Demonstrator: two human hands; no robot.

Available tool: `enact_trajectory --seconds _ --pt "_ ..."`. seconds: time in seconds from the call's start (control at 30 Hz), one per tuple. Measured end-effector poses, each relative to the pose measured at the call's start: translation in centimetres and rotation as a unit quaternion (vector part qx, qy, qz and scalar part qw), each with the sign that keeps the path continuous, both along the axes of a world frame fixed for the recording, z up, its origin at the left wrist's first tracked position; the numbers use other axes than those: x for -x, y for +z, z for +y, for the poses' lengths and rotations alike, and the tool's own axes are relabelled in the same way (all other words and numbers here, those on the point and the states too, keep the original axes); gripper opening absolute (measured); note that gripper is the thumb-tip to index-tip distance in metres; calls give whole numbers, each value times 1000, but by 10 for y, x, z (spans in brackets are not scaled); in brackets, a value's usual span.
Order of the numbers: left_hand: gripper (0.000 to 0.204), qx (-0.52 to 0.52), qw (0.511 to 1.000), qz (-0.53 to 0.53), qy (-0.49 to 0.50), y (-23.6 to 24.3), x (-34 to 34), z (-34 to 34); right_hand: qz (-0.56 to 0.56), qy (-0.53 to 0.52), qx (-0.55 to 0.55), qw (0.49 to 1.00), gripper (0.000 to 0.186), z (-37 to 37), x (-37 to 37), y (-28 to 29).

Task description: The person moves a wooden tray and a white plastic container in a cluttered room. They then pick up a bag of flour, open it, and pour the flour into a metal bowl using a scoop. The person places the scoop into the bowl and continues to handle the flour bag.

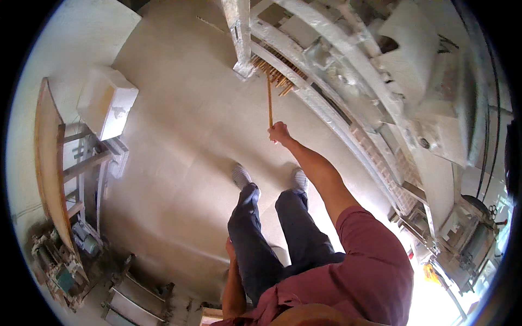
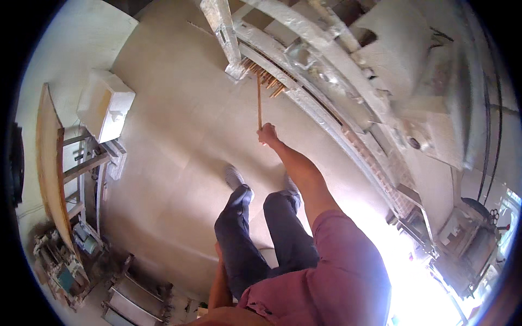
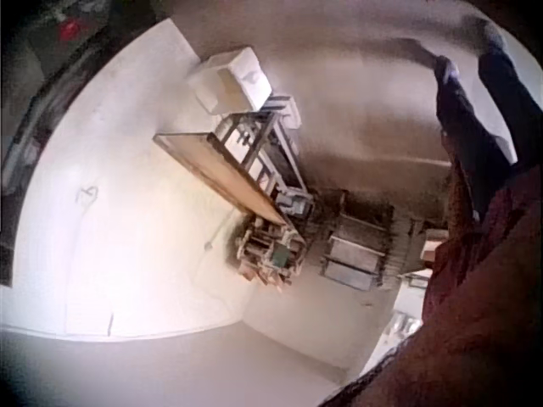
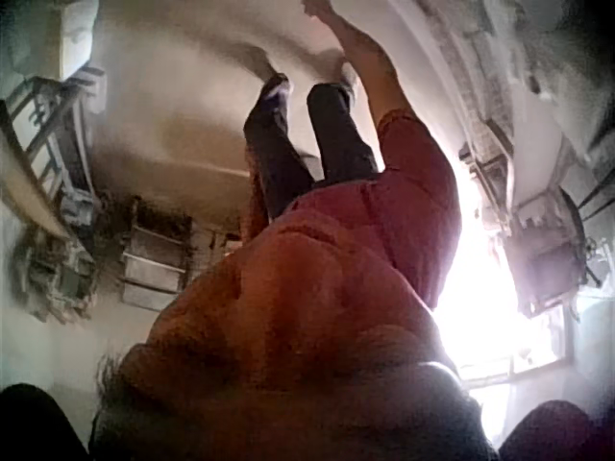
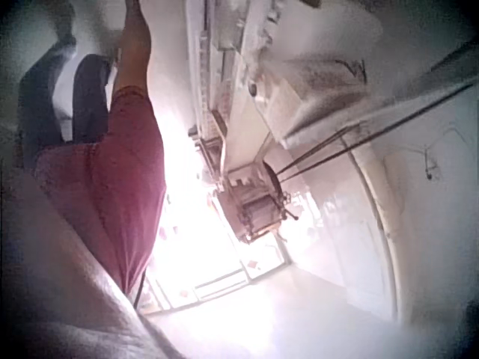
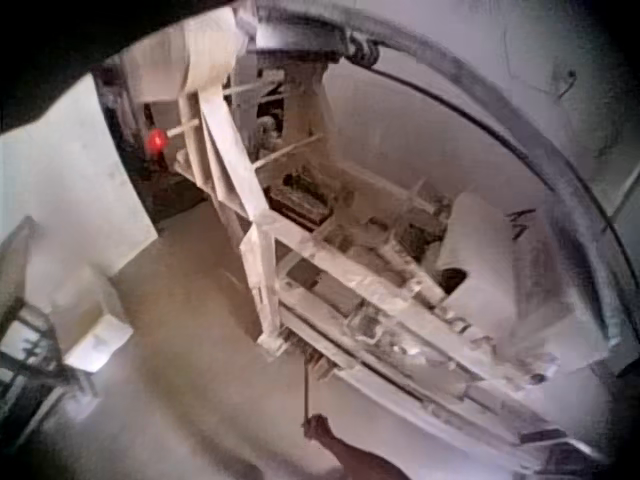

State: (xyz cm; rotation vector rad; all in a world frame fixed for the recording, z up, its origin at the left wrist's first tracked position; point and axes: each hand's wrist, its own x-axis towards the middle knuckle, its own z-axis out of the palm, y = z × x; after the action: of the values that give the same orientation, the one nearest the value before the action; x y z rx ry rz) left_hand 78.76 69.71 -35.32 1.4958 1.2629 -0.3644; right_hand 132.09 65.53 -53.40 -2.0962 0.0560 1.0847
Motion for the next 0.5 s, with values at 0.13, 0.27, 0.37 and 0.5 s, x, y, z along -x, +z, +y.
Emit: enact_trajectory --seconds 0.13,0.27,0.37,0.5 --pt "25 18 1000 -8 19 -9 -22 53 -26 -127 -58 990 21 7 -54 -72" --pt "26 14 1000 8 23 -5 -6 68 -43 -229 -138 963 14 13 -122 -84" --pt "28 0 996 64 61 2 41 47 -54 -263 -149 952 32 35 -121 -39" --pt "28 7 987 64 148 39 54 -6 -53 -142 -142 978 42 -6 -69 13"
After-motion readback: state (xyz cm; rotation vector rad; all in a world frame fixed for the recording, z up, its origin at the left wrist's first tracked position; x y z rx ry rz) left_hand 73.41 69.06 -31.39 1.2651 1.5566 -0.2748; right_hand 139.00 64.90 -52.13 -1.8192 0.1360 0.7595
